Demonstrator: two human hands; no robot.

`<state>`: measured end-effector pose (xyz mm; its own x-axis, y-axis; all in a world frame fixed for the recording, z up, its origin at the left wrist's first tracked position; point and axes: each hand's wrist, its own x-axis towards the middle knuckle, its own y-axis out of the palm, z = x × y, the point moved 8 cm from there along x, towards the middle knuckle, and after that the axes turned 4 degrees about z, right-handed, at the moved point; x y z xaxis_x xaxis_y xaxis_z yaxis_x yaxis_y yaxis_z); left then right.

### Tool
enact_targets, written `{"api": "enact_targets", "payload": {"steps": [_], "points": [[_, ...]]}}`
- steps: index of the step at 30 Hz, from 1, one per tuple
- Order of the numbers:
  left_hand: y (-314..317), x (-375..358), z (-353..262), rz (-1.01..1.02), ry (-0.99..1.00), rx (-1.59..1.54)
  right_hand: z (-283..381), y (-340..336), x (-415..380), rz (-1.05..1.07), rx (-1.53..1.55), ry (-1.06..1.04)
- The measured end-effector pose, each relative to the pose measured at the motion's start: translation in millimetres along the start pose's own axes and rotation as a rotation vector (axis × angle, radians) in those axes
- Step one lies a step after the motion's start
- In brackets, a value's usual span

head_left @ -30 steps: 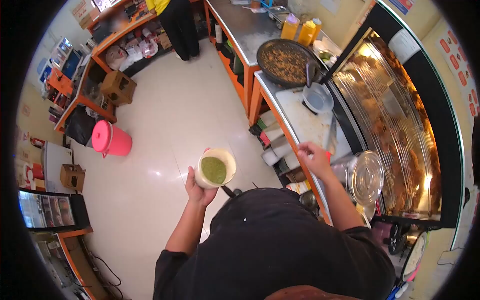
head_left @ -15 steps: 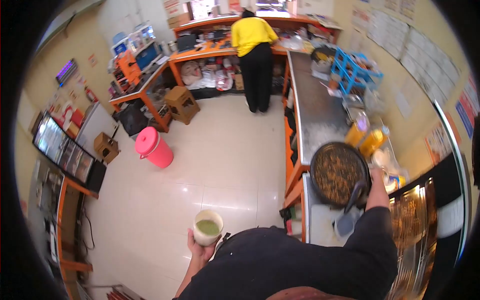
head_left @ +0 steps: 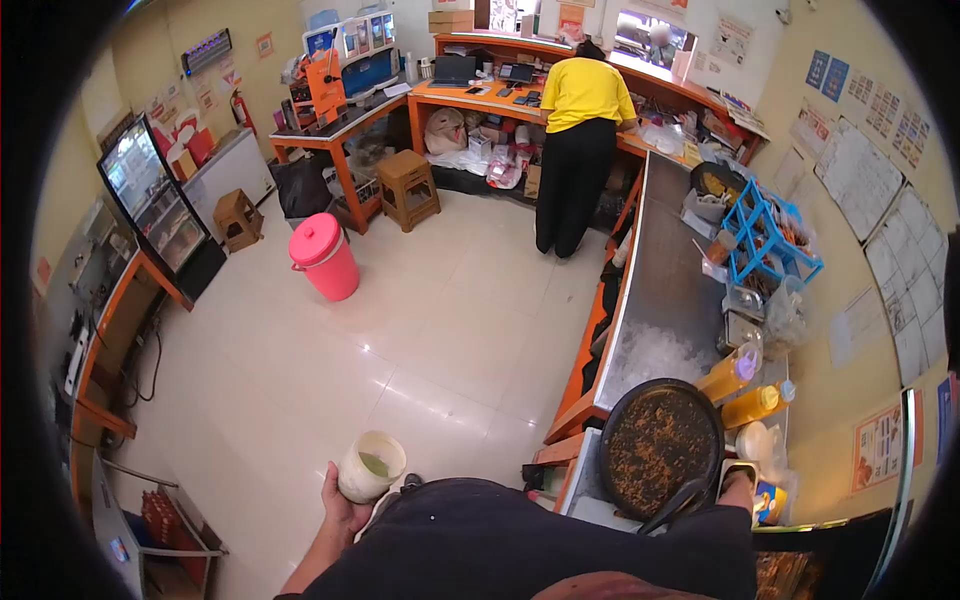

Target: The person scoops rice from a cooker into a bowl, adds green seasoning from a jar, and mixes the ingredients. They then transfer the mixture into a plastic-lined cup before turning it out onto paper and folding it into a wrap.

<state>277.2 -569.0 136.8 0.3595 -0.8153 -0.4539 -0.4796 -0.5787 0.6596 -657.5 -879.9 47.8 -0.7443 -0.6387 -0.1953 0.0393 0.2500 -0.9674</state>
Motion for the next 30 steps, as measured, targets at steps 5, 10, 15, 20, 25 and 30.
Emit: {"api": "enact_targets", "payload": {"steps": [5,10,15,20,25,30], "points": [[16,10,-3,0.066,-0.012,0.078,-16,28,1,0.001,-0.002,0.005],[24,6,-7,0.034,-0.024,0.112,-10,22,-2,0.026,-0.052,0.01],[21,11,-7,0.116,-0.055,0.117,-7,19,-15,0.083,-0.072,0.028],[18,13,-5,0.149,-0.061,0.14,-13,29,-2,0.026,-0.093,0.034],[18,9,-6,0.162,-0.058,0.155,-10,30,2,-0.04,-0.081,0.02],[4,9,-1,0.163,-0.064,0.111,-4,27,1,0.058,0.007,-0.044]]}}
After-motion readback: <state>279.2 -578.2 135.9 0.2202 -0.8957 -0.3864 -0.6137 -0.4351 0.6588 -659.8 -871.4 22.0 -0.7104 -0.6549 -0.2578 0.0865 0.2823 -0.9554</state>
